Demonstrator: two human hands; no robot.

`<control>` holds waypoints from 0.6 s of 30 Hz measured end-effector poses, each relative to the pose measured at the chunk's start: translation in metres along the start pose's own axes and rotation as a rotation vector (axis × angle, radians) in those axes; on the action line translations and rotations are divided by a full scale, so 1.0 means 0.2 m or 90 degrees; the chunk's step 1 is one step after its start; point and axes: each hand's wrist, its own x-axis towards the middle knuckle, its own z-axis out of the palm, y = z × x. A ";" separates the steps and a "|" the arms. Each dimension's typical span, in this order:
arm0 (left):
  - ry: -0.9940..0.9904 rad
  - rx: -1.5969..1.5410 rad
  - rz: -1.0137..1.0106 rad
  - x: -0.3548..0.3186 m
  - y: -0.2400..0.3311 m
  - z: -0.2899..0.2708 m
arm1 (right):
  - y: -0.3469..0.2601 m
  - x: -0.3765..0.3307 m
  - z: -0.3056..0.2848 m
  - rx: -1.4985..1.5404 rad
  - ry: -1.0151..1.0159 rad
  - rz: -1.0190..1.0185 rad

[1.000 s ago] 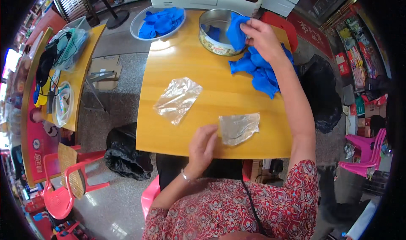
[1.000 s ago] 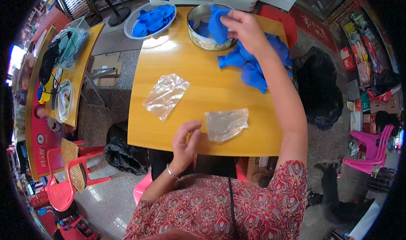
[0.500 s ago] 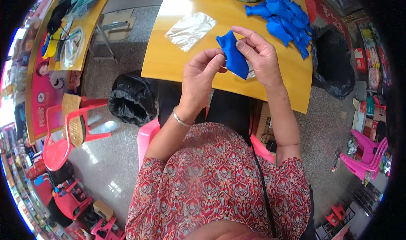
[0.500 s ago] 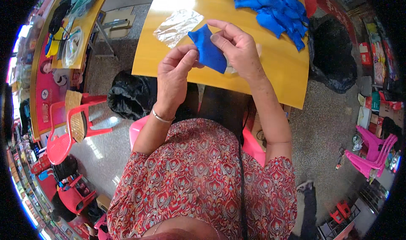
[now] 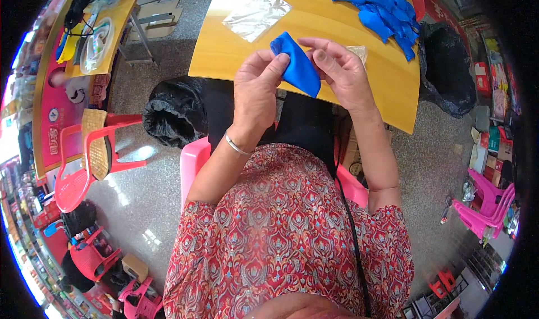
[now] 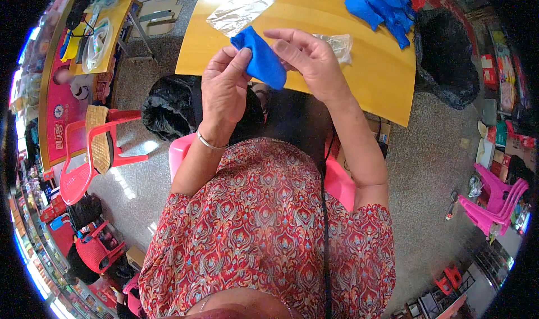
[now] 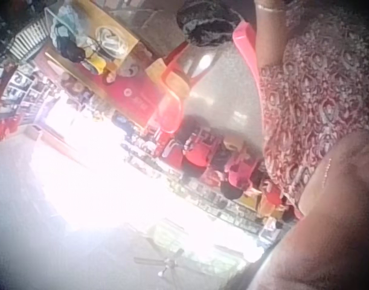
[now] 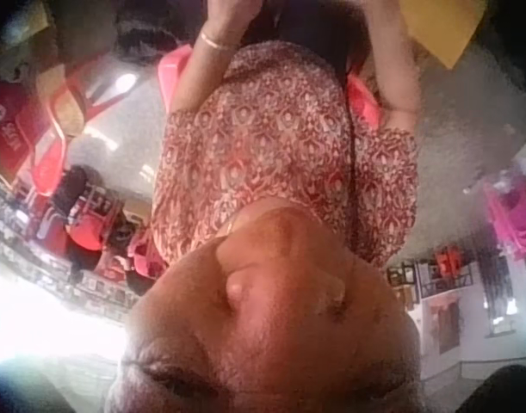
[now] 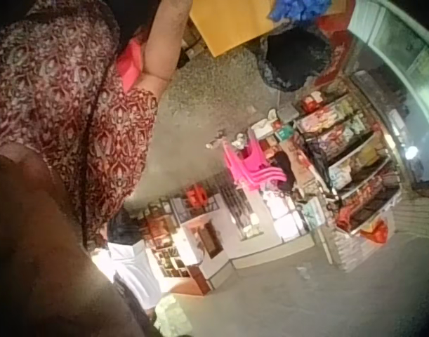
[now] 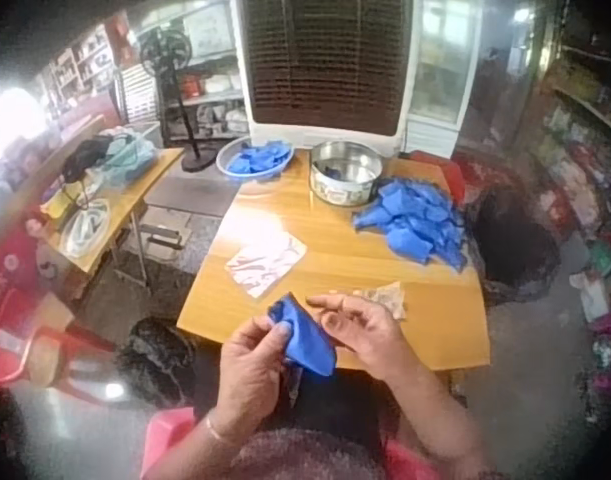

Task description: The person sits at a yellow table and wraps a small, clear plastic bag containing a beige granular substance with a blue balloon. They stretch the balloon over the bag and tie the balloon's neck to secure the contents.

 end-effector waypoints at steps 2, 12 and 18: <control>0.003 -0.033 -0.006 -0.01 -0.01 0.00 | -0.01 -0.03 -0.01 -0.002 -0.006 0.004; -0.065 -0.070 -0.029 -0.08 -0.03 0.07 | 0.05 -0.11 -0.05 0.021 0.030 -0.068; -0.085 -0.037 -0.038 -0.09 -0.07 0.10 | 0.01 -0.18 -0.10 -0.232 0.111 -0.257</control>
